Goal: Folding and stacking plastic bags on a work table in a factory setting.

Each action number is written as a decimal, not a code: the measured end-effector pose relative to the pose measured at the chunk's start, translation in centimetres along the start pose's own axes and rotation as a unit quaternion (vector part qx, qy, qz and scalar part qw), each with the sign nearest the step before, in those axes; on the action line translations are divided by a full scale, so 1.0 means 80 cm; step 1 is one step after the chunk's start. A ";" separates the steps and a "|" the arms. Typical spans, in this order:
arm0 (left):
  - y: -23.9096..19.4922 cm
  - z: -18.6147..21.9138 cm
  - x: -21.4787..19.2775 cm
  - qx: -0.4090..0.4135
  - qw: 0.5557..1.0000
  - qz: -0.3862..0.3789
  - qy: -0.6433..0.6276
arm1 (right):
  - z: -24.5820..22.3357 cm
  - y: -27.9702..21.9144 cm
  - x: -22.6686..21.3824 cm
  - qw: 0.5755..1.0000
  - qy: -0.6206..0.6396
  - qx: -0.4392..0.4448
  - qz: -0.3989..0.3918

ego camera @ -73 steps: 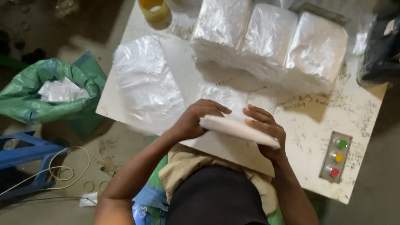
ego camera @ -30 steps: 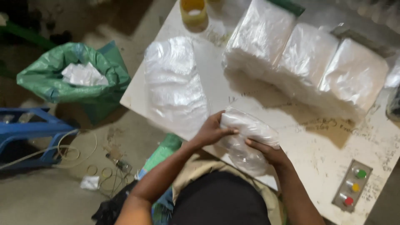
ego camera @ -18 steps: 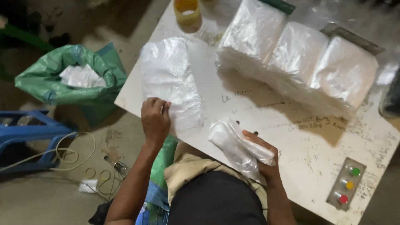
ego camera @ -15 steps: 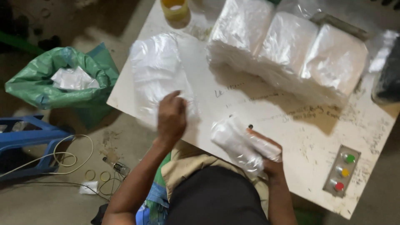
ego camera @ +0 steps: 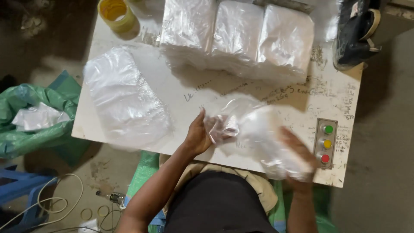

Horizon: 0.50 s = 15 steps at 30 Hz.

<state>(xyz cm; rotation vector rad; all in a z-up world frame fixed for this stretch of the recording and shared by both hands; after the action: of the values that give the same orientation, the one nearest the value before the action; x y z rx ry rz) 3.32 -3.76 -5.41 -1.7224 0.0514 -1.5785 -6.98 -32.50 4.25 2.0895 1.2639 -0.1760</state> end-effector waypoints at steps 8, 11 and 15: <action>-0.052 0.089 -0.021 0.209 0.817 0.311 0.438 | -0.031 0.011 0.099 0.935 0.023 -0.056 -0.351; -0.039 0.114 -0.057 0.198 0.796 0.322 0.473 | -0.022 0.023 0.083 0.941 0.217 0.012 -0.258; -0.054 0.102 -0.041 0.181 0.853 0.226 0.434 | -0.032 0.017 0.078 0.990 0.075 0.095 -0.074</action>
<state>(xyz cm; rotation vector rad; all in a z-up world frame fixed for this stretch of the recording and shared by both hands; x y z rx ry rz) 7.63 5.07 -5.10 -0.5432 0.5307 -1.7218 -3.16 -26.76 4.13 2.2031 1.5478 -0.2172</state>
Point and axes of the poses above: each hand's wrist, its own y-axis towards the middle knuckle, its own x-axis out of the palm, z = x × y, the point moved 6 cm from there along y, towards the middle knuckle, and after that the axes turned 8 degrees about -x, right-handed, at the moved point
